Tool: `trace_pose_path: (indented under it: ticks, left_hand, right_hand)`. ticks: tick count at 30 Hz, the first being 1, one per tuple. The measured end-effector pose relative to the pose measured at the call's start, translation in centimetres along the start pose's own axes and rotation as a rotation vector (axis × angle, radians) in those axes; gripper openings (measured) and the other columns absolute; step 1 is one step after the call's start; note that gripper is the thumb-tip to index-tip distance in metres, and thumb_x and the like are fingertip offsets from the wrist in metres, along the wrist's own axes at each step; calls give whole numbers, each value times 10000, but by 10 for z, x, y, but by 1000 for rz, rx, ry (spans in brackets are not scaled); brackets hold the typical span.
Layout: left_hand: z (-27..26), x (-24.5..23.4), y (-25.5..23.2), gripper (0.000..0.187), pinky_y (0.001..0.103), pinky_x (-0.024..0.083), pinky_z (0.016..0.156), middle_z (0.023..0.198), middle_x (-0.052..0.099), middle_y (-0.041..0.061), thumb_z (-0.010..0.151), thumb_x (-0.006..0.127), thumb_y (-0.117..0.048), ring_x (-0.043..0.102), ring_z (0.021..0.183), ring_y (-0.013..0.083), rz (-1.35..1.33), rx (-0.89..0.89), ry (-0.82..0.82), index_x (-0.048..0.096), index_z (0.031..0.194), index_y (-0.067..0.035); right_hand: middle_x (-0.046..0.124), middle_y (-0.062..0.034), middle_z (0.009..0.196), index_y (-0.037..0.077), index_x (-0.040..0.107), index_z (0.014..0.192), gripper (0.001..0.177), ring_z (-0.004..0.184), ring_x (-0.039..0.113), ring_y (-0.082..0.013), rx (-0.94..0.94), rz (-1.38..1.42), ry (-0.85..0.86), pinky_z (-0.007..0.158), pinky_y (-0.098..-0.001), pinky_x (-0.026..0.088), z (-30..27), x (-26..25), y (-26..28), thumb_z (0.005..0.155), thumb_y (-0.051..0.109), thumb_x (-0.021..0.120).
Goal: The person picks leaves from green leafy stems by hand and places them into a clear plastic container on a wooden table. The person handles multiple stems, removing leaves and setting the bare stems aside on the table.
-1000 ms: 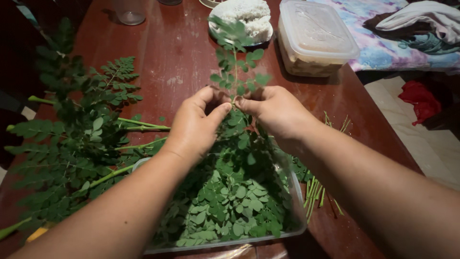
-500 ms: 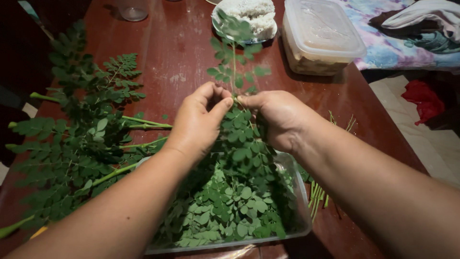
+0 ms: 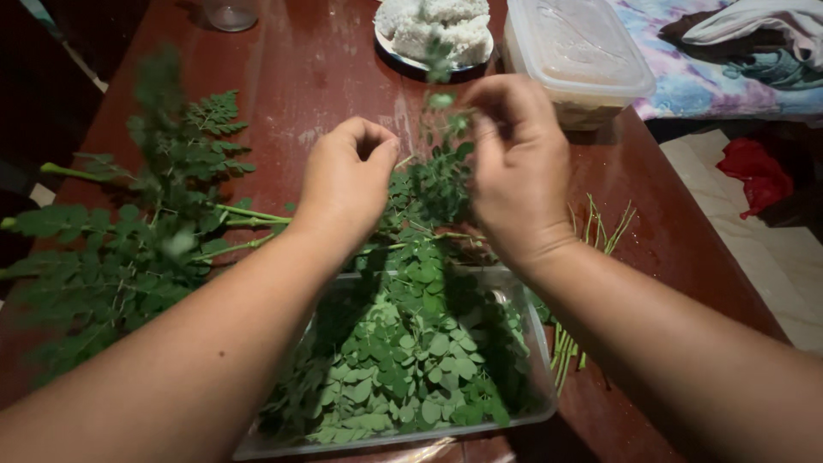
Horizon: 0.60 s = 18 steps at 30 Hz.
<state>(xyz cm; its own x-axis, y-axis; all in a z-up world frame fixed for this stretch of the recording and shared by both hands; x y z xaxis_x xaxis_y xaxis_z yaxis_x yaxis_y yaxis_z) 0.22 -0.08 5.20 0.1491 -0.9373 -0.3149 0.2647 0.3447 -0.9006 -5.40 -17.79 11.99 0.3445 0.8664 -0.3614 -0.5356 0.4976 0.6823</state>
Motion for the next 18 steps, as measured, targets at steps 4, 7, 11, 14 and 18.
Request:
trace_pose_path:
  ticks: [4,7,11,14,18]
  left_hand:
    - [-4,15,5,283,268,533,669,840,740,32,964,621,-266,663,743,123,-594,-337,137,748,952,-14]
    - [-13,13,4,254,279,468,571,791,701,25,954,643,-305,621,665,125,-744,-533,141,717,922,-64]
    - [-25,7,-7,184,277,407,548,783,696,28,932,690,-244,583,636,125,-872,-536,126,727,928,-64]
    - [-37,5,-11,127,269,433,568,779,704,11,903,692,-187,614,659,113,-912,-527,143,729,925,-68]
    - [-51,-1,-12,85,255,467,590,759,673,-10,902,702,-160,604,662,93,-910,-515,128,715,908,-75]
  right_hand:
    - [614,-58,1156,48,617,1107,159,1088,676,-158,-276,-80,145,1005,-290,562,-10,14,28,1019,-83,600]
    - [624,-69,1183,39,620,1135,167,1107,678,-193,-367,-72,218,996,-293,577,-22,20,40,1005,-63,643]
    - [626,-102,1191,46,626,1113,171,1075,682,-243,-355,-75,287,918,-305,585,-42,21,49,976,-44,676]
    - [615,-115,1197,56,626,1127,193,1079,689,-257,-322,-37,345,919,-318,583,-49,22,51,967,-44,669]
    - [603,-139,1215,21,606,1150,287,1171,606,-342,-392,-124,346,1010,-397,505,-58,19,57,879,-60,653]
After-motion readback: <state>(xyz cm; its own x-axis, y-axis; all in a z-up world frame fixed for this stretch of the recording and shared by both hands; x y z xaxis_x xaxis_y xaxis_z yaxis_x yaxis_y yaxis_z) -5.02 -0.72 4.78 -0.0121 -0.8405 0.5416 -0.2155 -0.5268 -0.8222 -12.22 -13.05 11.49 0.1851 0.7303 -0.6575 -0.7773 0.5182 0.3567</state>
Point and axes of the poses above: each hand's wrist, its own z-axis towards the middle knuckle, its own x-axis out of the palm, y = z × x, the point moved 6 cm from there along z, towards the middle knuckle
